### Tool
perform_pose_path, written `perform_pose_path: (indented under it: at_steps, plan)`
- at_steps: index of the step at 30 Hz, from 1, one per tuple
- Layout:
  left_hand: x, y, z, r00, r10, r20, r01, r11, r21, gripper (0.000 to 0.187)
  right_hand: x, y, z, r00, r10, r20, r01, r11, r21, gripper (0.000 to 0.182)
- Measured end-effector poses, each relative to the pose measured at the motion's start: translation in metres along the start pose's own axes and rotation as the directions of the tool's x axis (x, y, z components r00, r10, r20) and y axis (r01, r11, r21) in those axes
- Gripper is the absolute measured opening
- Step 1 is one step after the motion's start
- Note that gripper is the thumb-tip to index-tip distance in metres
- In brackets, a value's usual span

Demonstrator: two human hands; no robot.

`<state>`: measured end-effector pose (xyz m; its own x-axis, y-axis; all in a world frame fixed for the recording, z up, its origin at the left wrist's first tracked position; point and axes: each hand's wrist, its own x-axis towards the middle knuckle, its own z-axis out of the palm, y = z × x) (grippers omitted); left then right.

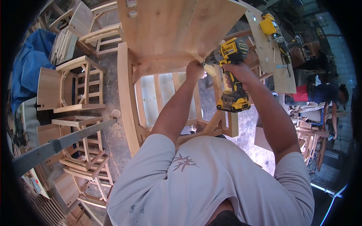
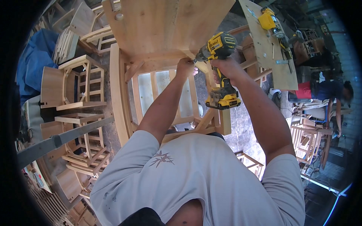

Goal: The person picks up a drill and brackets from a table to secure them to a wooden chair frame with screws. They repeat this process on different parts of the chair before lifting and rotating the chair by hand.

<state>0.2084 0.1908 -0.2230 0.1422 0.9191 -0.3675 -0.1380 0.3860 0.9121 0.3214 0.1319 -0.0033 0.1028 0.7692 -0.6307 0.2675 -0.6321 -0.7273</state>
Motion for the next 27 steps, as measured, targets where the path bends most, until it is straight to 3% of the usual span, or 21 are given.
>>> perform_pose_path:
  at_steps: [5,14,19,27]
  plan:
    - [-0.007,0.007,-0.001,1.000,0.014,-0.006,-0.014,1.000,0.017,0.017,0.000,-0.001,0.000,1.000,0.009,-0.010,-0.009,1.000,-0.012,0.019]
    - [0.008,0.004,-0.006,0.986,-0.063,0.157,0.079,0.992,-0.095,0.020,0.005,-0.013,0.009,0.999,0.051,-0.018,-0.054,0.983,-0.177,0.024]
    - [0.000,0.014,-0.012,0.987,-0.057,0.152,0.057,0.998,0.004,0.020,0.007,-0.016,0.009,0.997,0.067,-0.026,-0.071,0.972,-0.225,0.026]
    - [-0.001,0.013,-0.011,0.989,-0.061,0.137,0.064,0.998,-0.014,0.020,0.012,-0.019,0.004,0.995,0.097,-0.016,-0.098,0.964,-0.247,0.023]
